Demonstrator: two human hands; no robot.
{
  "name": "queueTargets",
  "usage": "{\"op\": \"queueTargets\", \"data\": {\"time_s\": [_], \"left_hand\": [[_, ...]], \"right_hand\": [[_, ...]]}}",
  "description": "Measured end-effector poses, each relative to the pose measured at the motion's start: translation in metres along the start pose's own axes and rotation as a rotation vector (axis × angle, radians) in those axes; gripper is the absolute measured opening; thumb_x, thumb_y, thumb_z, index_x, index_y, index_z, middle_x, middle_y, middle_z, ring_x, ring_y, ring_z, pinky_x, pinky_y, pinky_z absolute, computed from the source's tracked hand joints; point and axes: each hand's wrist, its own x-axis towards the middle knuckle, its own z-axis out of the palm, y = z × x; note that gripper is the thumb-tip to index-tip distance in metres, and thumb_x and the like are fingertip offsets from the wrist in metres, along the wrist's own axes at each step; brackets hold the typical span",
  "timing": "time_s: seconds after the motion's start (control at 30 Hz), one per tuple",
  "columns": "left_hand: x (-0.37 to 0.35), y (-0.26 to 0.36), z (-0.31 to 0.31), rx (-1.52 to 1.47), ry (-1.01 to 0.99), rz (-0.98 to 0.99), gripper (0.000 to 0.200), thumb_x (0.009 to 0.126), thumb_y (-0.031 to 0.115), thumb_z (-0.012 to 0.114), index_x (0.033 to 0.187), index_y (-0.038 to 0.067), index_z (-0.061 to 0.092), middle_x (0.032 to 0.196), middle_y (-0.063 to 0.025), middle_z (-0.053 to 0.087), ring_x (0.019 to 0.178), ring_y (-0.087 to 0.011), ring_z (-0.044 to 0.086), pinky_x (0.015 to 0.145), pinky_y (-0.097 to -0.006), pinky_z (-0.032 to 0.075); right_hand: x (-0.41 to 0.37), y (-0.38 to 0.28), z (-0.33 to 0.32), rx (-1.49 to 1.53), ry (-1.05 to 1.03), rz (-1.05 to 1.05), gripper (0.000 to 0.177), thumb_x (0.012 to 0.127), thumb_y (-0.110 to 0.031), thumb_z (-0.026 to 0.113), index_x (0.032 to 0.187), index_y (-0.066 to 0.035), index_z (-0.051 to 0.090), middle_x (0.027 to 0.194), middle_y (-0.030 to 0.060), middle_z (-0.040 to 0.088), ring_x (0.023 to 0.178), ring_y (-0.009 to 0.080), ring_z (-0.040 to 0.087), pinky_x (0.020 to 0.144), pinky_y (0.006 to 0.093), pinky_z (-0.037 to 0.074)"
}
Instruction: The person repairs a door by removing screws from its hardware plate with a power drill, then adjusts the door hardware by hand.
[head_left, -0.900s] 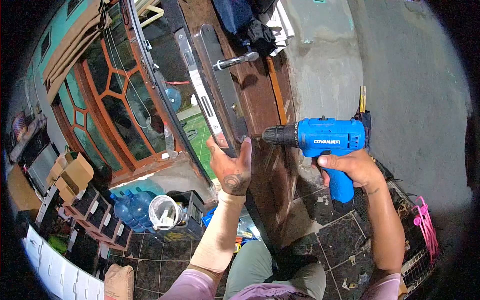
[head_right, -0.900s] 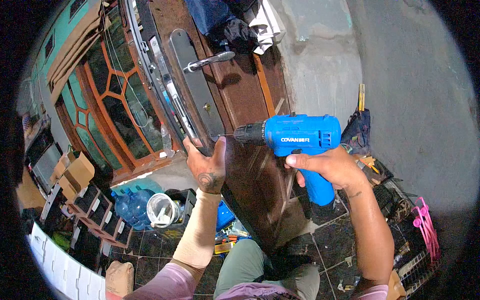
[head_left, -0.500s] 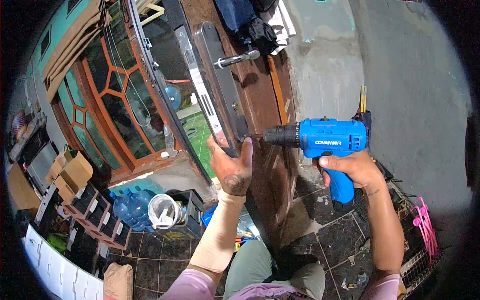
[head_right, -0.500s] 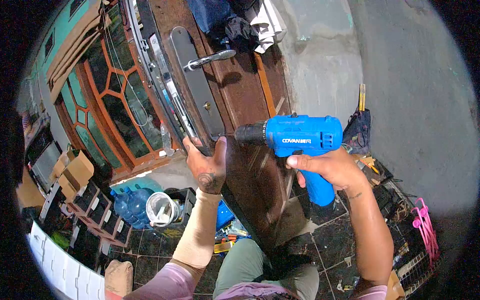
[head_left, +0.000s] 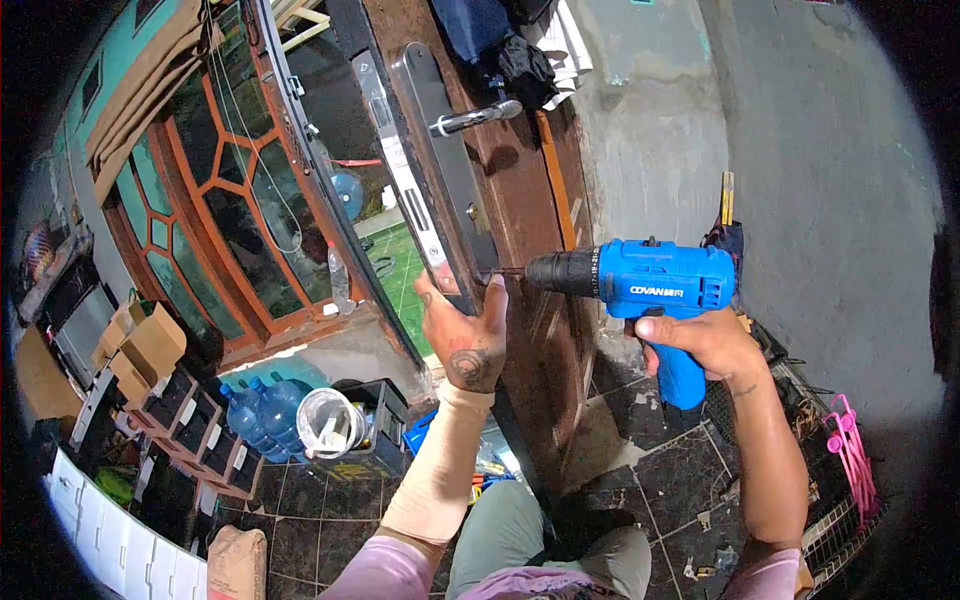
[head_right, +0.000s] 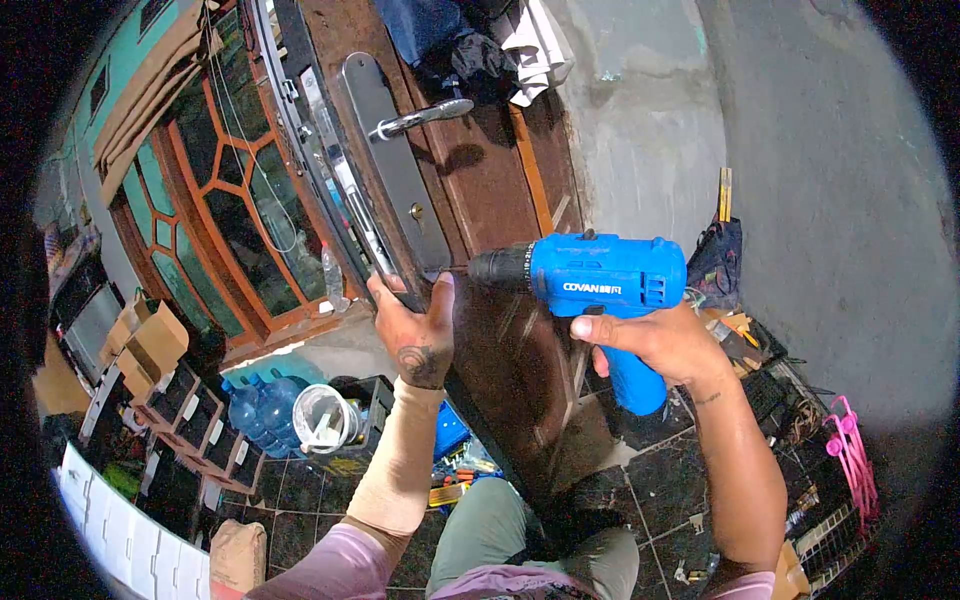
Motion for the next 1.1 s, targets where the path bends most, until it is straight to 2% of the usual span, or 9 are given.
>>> {"op": "queueTargets", "data": {"time_s": [0.07,0.37,0.5,0.6,0.7,0.8,0.9,1.0,1.1], "left_hand": [[0.0,0.003,0.0,-0.019,-0.029,0.004,0.059,0.079,0.021,0.075,0.121,-0.003,0.042,0.098,-0.0208,0.065,0.09,-0.0358,0.066,0.081,-0.0394,0.05],[0.0,0.005,0.0,-0.03,-0.032,-0.051,0.062,0.079,0.02,0.075,0.125,-0.004,0.04,0.099,-0.0196,0.066,0.088,-0.0312,0.067,0.081,-0.037,0.051],[0.002,0.009,0.002,-0.056,-0.015,-0.121,0.051,0.079,0.017,0.076,0.114,0.001,0.042,0.093,-0.0133,0.06,0.086,-0.0268,0.063,0.082,-0.0351,0.047],[0.003,0.0,0.004,-0.075,-0.001,-0.133,0.05,0.079,0.016,0.075,0.114,0.001,0.042,0.096,-0.0141,0.062,0.089,-0.0273,0.064,0.085,-0.0358,0.048],[0.003,-0.009,0.007,-0.079,0.039,-0.04,0.06,0.077,0.013,0.074,0.124,-0.004,0.04,0.1,-0.0201,0.065,0.093,-0.0321,0.066,0.084,-0.037,0.05],[0.005,-0.018,0.005,-0.017,0.014,-0.02,0.062,0.077,0.014,0.075,0.125,-0.003,0.039,0.101,-0.0215,0.065,0.094,-0.0352,0.065,0.086,-0.0388,0.049],[0.004,-0.01,0.003,0.007,-0.012,-0.088,0.061,0.076,0.015,0.075,0.123,-0.003,0.04,0.103,-0.023,0.065,0.096,-0.0369,0.065,0.087,-0.0404,0.048],[0.006,-0.014,0.004,0.005,0.032,0.026,0.057,0.075,0.016,0.076,0.118,-0.002,0.043,0.1,-0.0222,0.065,0.093,-0.037,0.065,0.084,-0.0402,0.049],[0.006,-0.003,0.002,0.009,0.05,0.004,0.051,0.076,0.02,0.078,0.111,0.001,0.045,0.092,-0.016,0.064,0.09,-0.033,0.065,0.084,-0.0383,0.048]], "right_hand": [[0.0,0.002,-0.001,-0.024,-0.012,-0.027,0.035,0.079,-0.018,0.08,0.106,-0.005,0.062,0.081,0.0045,0.065,0.057,0.0143,0.061,0.053,0.0299,0.05],[0.005,0.003,-0.006,-0.134,-0.01,-0.02,0.026,0.079,-0.016,0.079,0.098,-0.006,0.064,0.076,0.0027,0.065,0.06,0.0121,0.061,0.055,0.0298,0.049],[0.005,0.005,-0.005,-0.242,-0.041,-0.056,0.023,0.079,-0.016,0.079,0.094,-0.006,0.066,0.073,0.001,0.065,0.061,0.0102,0.061,0.056,0.0279,0.05],[0.007,0.003,0.0,-0.205,-0.011,0.018,0.025,0.079,-0.012,0.078,0.099,-0.003,0.067,0.075,0.0033,0.067,0.062,0.0117,0.062,0.058,0.0292,0.051],[0.007,0.012,0.004,-0.226,-0.025,-0.103,0.025,0.079,-0.013,0.078,0.1,-0.003,0.067,0.074,0.0028,0.066,0.062,0.0111,0.062,0.058,0.0287,0.05],[0.01,0.017,0.002,-0.299,-0.042,-0.111,0.026,0.079,-0.014,0.078,0.1,-0.004,0.067,0.073,0.0023,0.065,0.063,0.011,0.062,0.057,0.0283,0.05],[0.01,0.01,0.005,-0.264,-0.049,-0.087,0.027,0.079,-0.016,0.077,0.1,-0.004,0.067,0.074,0.0027,0.065,0.062,0.0115,0.062,0.058,0.0282,0.049],[0.009,0.011,0.006,-0.18,-0.074,-0.105,0.027,0.079,-0.015,0.077,0.101,-0.003,0.067,0.077,0.0034,0.066,0.062,0.0121,0.061,0.059,0.0287,0.049],[0.01,0.018,0.005,-0.117,-0.078,-0.027,0.029,0.078,-0.012,0.076,0.103,-0.002,0.066,0.081,0.0049,0.066,0.063,0.0141,0.062,0.06,0.0298,0.051]]}}
